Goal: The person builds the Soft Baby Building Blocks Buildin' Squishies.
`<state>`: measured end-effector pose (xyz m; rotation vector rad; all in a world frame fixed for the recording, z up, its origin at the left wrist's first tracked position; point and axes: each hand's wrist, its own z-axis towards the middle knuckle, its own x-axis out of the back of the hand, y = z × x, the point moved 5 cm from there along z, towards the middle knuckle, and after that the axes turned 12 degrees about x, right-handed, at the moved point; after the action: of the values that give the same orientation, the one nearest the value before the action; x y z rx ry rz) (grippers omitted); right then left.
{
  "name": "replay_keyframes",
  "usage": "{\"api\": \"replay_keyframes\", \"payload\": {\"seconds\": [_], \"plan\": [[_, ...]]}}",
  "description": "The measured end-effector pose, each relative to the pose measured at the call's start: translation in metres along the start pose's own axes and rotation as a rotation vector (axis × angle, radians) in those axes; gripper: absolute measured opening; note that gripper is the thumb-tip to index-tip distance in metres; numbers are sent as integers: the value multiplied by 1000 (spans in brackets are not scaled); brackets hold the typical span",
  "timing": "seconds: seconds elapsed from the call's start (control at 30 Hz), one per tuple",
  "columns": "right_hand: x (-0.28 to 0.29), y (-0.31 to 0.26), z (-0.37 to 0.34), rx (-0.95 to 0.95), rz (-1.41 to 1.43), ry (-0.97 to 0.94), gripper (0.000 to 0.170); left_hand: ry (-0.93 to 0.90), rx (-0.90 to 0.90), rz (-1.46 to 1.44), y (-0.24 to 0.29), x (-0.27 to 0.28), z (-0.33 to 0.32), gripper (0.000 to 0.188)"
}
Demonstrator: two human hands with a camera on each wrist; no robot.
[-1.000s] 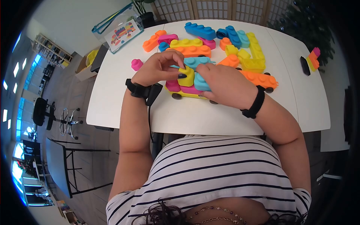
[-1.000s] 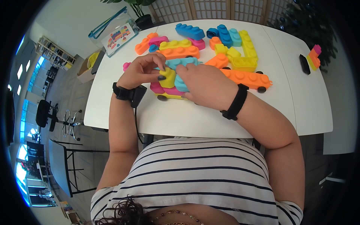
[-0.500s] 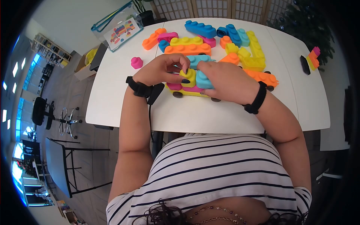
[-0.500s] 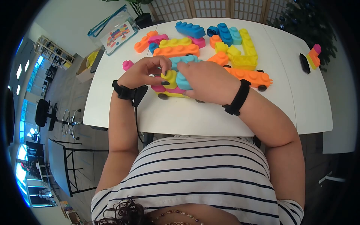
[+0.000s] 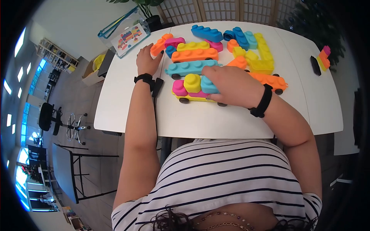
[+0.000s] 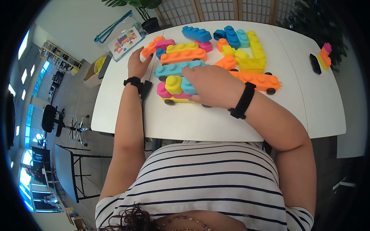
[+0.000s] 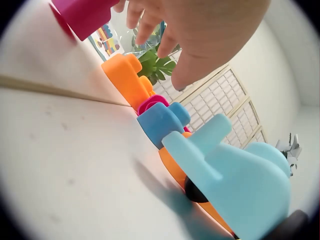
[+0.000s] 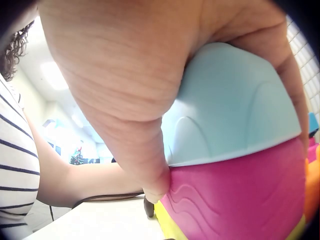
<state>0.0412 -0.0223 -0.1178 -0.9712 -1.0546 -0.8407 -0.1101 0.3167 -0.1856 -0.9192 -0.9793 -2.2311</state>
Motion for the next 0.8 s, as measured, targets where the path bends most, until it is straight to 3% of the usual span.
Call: {"api": "replay_keyframes", "payload": {"seconds": [0.1, 0.4, 0.63, 0.73, 0.8], "plan": [[-1, 0, -1, 19, 2, 32, 55, 3, 91, 145, 1, -5, 4, 64], [0, -2, 0, 17, -12, 28, 55, -97, 99, 280, -2, -15, 0, 57], [0, -2, 1, 14, -6, 32, 55, -122, 177, 153, 1, -8, 0, 42], [0, -1, 1, 24, -1, 33, 56, -70, 310, 160, -3, -8, 2, 39], [0, -3, 0, 23, -12, 16, 57, 148, 115, 260, 2, -7, -4, 37]]}}
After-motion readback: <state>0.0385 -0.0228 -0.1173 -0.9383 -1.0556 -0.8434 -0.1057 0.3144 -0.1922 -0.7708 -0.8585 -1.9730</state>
